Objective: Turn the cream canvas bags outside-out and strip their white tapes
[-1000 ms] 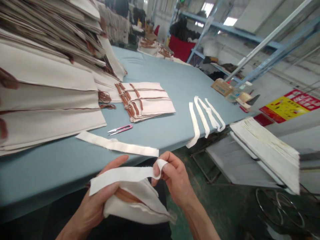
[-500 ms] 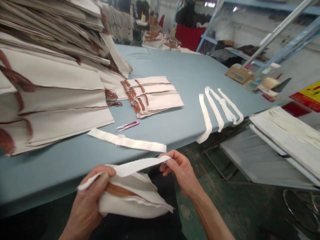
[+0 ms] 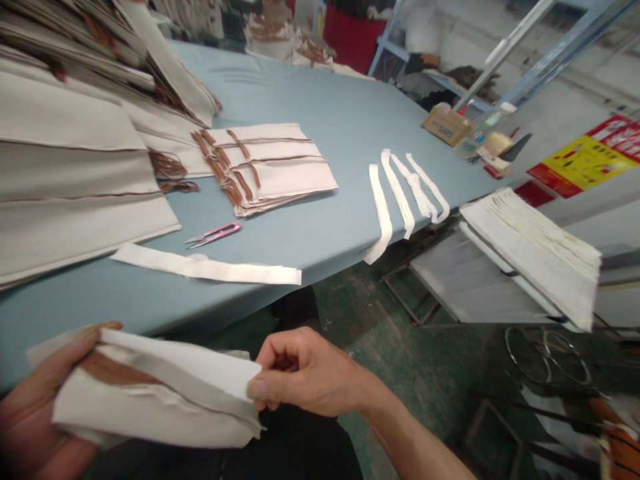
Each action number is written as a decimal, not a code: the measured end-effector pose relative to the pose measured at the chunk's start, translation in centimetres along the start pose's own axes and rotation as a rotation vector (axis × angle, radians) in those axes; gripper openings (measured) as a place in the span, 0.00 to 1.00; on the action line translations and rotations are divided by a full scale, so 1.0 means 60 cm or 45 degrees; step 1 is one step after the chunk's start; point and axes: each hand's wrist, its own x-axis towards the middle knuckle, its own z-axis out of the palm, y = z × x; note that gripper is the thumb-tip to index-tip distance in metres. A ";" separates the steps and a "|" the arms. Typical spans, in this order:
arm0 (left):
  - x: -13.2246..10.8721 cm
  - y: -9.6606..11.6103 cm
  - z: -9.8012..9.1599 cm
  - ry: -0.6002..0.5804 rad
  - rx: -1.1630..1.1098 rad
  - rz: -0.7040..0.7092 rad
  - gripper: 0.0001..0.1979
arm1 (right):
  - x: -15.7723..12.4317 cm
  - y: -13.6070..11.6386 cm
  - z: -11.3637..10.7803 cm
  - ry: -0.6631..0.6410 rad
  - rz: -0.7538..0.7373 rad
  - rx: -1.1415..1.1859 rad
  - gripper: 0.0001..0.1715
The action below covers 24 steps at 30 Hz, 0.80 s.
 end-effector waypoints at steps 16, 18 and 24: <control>-0.024 -0.011 -0.036 -0.085 0.389 0.365 0.22 | -0.013 0.032 -0.041 -0.040 -0.057 -0.030 0.31; -0.023 -0.013 -0.040 -0.149 0.302 0.284 0.24 | -0.014 0.027 -0.051 -0.033 -0.100 -0.049 0.31; -0.017 -0.021 -0.055 -0.398 0.149 0.013 0.31 | -0.011 -0.003 -0.071 0.013 -0.219 0.006 0.32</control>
